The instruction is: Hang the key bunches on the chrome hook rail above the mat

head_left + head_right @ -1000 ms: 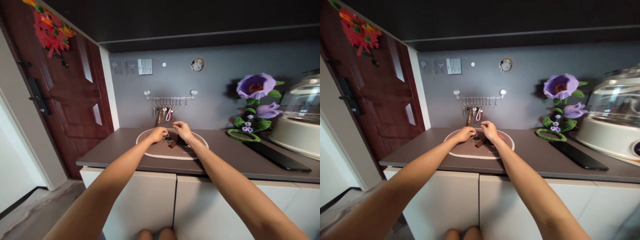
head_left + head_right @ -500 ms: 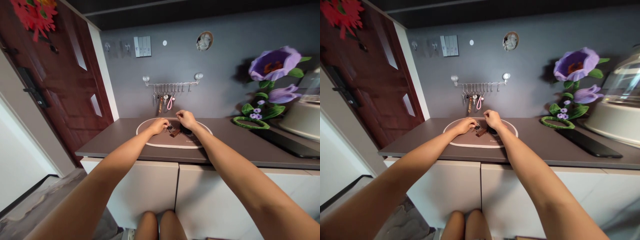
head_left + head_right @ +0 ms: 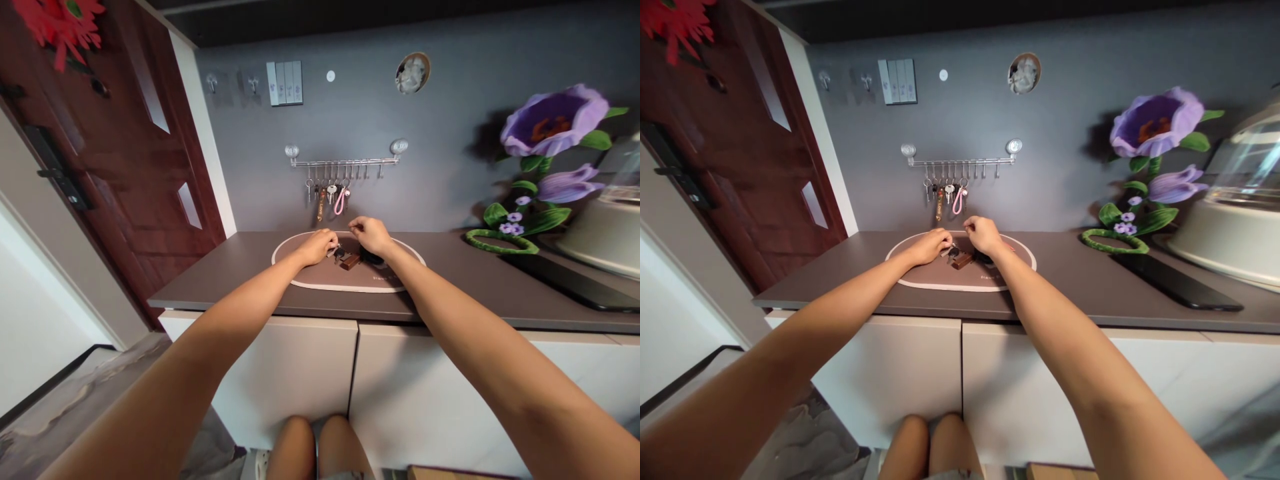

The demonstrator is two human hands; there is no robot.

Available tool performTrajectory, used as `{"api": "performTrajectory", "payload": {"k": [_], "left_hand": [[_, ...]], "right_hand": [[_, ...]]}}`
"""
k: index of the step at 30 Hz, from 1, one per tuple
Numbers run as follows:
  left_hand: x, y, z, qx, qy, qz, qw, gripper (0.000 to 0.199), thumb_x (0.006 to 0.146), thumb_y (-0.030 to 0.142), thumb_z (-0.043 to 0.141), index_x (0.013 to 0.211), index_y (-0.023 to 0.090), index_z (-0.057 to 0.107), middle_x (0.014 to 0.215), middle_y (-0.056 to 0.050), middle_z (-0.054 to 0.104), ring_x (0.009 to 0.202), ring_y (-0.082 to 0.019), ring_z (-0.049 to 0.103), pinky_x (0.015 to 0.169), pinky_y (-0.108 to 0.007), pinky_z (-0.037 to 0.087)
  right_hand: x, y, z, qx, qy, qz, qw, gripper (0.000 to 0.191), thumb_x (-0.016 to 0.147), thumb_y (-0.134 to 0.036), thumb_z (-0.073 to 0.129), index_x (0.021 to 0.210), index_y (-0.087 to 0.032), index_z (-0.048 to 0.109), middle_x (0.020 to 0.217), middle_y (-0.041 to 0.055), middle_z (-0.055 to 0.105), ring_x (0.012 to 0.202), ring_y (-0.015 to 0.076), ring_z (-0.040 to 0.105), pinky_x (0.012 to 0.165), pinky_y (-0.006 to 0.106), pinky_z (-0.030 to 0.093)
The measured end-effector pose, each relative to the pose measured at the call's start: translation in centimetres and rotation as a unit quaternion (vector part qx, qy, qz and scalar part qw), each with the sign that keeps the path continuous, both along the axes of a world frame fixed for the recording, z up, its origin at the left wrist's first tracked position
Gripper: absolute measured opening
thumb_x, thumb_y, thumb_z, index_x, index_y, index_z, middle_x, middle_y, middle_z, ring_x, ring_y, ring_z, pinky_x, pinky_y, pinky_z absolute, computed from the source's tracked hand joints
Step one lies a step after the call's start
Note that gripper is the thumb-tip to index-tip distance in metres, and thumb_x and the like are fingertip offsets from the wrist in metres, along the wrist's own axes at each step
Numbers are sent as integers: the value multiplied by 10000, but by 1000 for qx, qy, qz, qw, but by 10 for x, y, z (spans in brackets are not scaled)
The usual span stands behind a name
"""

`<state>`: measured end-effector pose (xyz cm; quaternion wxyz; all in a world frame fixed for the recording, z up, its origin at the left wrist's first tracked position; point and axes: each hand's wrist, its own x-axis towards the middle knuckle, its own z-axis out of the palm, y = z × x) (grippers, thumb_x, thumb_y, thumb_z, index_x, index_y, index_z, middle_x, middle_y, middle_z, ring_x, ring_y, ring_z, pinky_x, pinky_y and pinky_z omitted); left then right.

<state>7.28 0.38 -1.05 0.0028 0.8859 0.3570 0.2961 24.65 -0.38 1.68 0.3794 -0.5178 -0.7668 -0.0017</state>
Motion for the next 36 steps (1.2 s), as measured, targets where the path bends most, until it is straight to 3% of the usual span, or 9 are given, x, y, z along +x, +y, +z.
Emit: {"api": "performTrajectory", "payload": {"k": [10,14,18,22,32,36], "left_hand": [[-2,-3,6,8,-78,11,997,146,779,96,347,721,160,465,769,-28,502,740,-134,441,704,-264,363],[0,-6,9,-70,-165,7,984,111,794,131,379,715,155,454,722,-6,497,665,-108,456,678,-260,388],[0,-6,10,-215,-300,-18,929,91,810,162,401,739,144,455,781,-14,522,671,-86,501,681,-258,430],[-4,-5,11,-299,-390,-52,869,64,806,180,455,772,129,473,856,-39,552,728,-82,538,745,-292,441],[-8,-9,17,-418,-459,-159,768,124,775,232,546,831,127,513,857,-49,589,764,-104,571,795,-334,422],[-7,-11,17,-430,-475,-165,750,116,774,230,549,813,129,507,809,-36,590,739,-98,568,784,-330,421]], "right_hand": [[-4,-5,1,-2,-24,16,1000,207,771,-180,487,913,-164,637,887,60,664,838,152,599,794,263,433],[-6,-8,3,-7,-38,25,999,213,770,-175,486,920,-161,637,889,61,661,854,152,592,800,261,426],[-8,-9,4,-9,-32,39,999,204,764,-180,496,910,-162,637,882,59,659,844,151,586,793,265,422],[-10,-11,4,-22,5,63,998,199,766,-217,504,915,-168,628,884,50,655,808,142,580,770,267,421],[-14,-14,2,-39,100,164,981,237,782,-354,464,861,-168,587,836,17,633,750,121,547,728,249,399],[-15,-15,3,-49,143,189,970,233,759,-367,489,830,-159,567,800,9,611,725,114,534,710,242,400]]}}
